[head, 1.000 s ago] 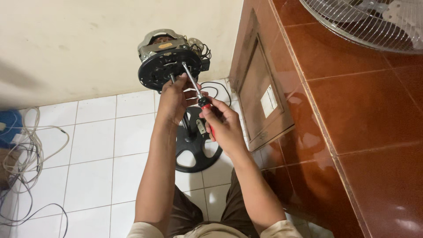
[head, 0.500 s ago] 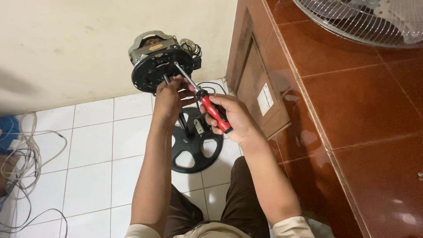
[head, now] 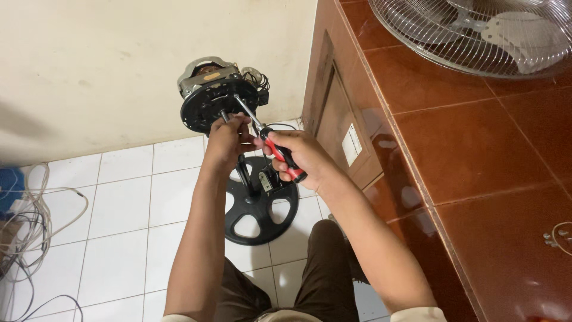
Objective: The person disassembles a standing fan by removing the front grille and unscrewing components from the motor housing using a screwdriver. The person then reattaches the front grille and continues to adjust screws on the motor assembly.
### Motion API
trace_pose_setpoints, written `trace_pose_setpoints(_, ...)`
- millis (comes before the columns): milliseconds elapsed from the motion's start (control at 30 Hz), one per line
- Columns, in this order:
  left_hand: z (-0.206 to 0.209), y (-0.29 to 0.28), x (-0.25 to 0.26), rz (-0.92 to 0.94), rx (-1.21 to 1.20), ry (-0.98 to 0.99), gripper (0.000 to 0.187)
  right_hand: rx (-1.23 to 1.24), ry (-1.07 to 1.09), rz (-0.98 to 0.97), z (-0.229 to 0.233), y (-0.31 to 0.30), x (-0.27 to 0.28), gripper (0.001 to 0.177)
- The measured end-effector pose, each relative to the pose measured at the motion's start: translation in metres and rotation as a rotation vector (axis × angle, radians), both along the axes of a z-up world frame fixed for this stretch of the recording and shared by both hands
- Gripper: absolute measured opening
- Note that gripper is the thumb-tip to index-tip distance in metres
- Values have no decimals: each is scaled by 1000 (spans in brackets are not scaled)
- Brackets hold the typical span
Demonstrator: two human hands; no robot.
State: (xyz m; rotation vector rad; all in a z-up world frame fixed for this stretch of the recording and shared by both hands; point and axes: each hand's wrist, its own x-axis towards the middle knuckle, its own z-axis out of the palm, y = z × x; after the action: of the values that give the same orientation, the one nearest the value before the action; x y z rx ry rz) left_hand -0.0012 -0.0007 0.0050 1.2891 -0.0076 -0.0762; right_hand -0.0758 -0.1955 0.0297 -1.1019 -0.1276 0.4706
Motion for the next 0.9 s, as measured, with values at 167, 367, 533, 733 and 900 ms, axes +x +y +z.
trace_pose_setpoints(167, -7, 4, 5, -26, -61, -26, 19, -123, -96, -129, 4, 16, -13, 26)
trace_pose_setpoints(367, -10, 0, 5, -5, -30, -25, 17, -246, -218, -153, -2, 24, -14, 28)
trace_pose_setpoints(533, -11, -1, 6, -26, -71, -23, 18, -327, -259, -177, -6, 29, -14, 30)
trace_pose_setpoints(733, -15, -4, 9, 4, -67, -8, 21, -344, -229, -140, -10, 20, -7, 30)
trace_pose_setpoints(900, -14, -7, 10, -2, -71, -23, 21, -321, -237, -123, -17, 15, 3, 29)
